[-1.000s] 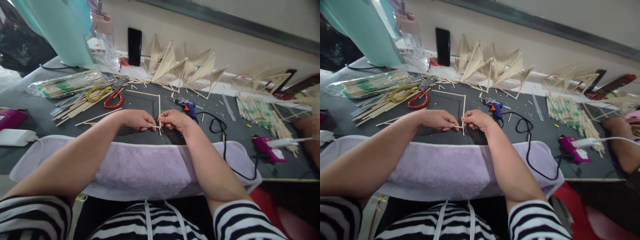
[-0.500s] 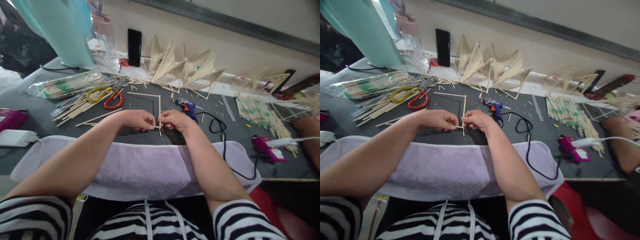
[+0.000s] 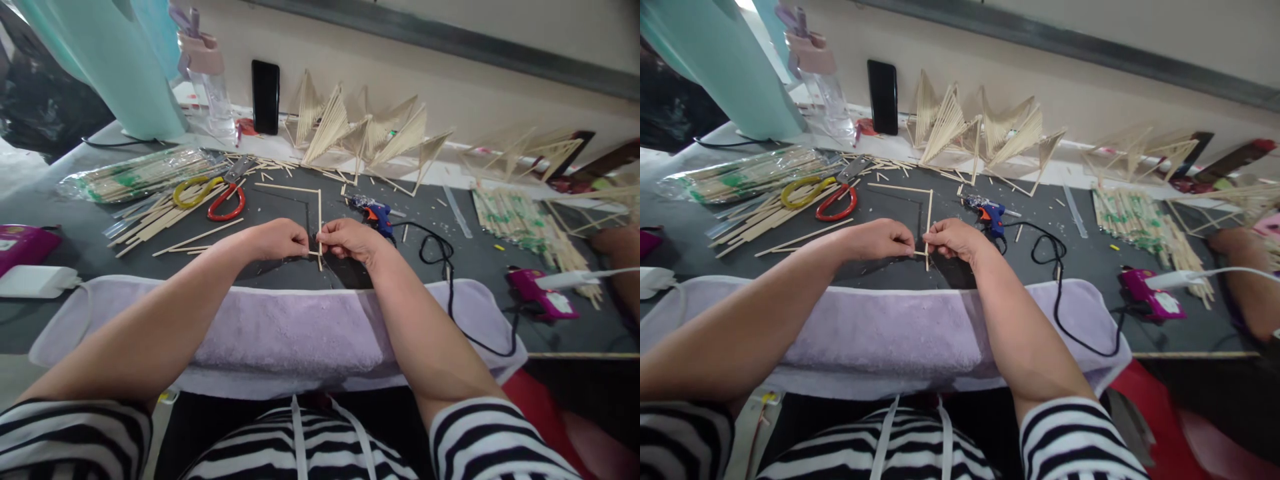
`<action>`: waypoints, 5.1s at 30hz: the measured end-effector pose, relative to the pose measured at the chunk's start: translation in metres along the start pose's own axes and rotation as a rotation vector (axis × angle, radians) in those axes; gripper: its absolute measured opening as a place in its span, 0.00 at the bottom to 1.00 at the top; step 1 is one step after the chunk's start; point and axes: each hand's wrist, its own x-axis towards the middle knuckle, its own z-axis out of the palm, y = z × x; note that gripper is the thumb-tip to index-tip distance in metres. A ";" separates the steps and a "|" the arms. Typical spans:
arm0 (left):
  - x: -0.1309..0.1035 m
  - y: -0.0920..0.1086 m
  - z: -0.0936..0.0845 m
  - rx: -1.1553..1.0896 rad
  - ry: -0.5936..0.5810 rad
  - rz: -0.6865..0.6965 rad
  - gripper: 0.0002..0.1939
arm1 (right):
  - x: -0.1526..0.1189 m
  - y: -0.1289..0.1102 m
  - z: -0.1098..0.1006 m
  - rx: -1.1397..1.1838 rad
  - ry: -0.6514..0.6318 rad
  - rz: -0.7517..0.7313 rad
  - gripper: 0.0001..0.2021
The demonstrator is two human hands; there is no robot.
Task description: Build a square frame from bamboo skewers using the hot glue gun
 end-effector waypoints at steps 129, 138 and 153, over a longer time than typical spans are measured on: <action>0.031 -0.030 -0.007 0.345 0.635 -0.260 0.12 | 0.010 0.024 -0.002 -0.902 0.583 -0.741 0.14; 0.029 -0.040 -0.012 0.238 0.707 -0.291 0.12 | 0.005 -0.006 -0.020 -0.507 0.762 -0.646 0.09; 0.071 -0.046 -0.112 0.288 0.677 -0.509 0.14 | 0.123 -0.067 -0.120 -0.291 0.751 -0.212 0.03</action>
